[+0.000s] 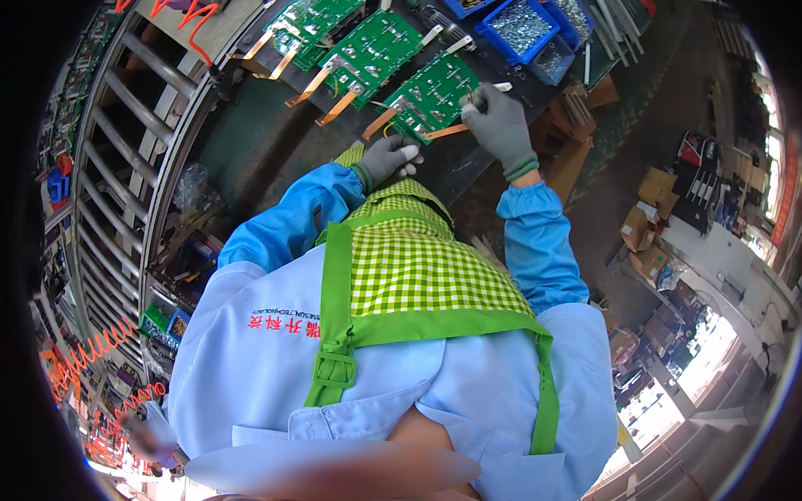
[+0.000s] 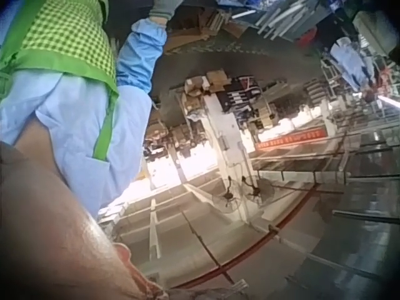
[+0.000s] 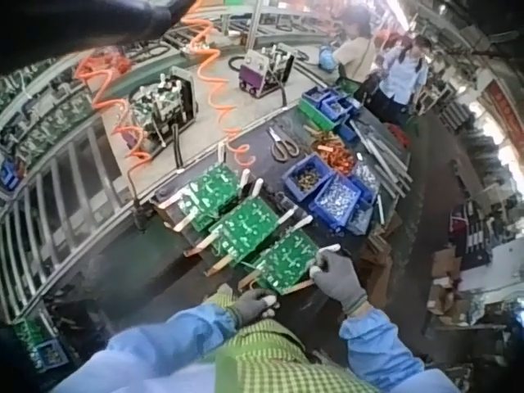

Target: The recorder is seen assembling circuit board components by attaching copper connectors and securing them with a pneumatic screwdriver.

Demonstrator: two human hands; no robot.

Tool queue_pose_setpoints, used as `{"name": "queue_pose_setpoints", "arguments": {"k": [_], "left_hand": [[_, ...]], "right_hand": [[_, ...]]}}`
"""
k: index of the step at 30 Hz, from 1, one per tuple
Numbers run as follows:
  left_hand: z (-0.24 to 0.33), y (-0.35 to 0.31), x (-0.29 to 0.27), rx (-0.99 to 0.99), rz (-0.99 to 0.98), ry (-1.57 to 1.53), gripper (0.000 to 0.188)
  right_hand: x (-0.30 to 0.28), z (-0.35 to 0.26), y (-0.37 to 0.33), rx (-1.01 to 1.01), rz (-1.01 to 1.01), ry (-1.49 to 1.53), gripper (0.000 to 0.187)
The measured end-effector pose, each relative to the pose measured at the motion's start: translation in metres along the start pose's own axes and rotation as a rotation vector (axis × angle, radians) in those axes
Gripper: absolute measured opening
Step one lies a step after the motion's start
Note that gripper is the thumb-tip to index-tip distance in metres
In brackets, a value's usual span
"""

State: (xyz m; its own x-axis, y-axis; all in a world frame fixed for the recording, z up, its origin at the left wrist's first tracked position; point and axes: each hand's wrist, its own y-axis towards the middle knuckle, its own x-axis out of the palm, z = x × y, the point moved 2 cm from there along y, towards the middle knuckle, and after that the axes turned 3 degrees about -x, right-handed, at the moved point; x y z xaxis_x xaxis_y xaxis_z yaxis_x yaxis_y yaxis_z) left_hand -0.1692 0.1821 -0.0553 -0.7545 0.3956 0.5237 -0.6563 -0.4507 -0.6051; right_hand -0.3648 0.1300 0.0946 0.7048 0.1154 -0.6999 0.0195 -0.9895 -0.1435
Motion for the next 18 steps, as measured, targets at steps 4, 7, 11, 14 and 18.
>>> {"name": "queue_pose_setpoints", "arguments": {"k": [4,7,11,14,18], "left_hand": [[-0.003,0.014,0.004,0.023,0.049,-0.030,0.030],[-0.002,0.013,0.007,0.020,0.015,-0.139,0.024],[-0.010,0.019,0.000,-0.082,0.069,-0.521,0.025],[-0.013,0.025,0.004,-0.043,-0.049,-0.663,0.021],[-0.014,0.032,0.003,-0.066,-0.043,-0.676,0.020]], "right_hand": [[0.007,0.018,-0.034,0.186,0.083,0.301,0.016],[0.018,0.021,-0.054,0.146,0.239,0.356,0.015],[0.030,0.015,-0.075,0.192,0.318,0.419,0.019],[0.044,0.023,-0.089,0.167,0.328,0.402,0.017],[0.053,0.019,-0.103,0.170,0.298,0.389,0.018]]}}
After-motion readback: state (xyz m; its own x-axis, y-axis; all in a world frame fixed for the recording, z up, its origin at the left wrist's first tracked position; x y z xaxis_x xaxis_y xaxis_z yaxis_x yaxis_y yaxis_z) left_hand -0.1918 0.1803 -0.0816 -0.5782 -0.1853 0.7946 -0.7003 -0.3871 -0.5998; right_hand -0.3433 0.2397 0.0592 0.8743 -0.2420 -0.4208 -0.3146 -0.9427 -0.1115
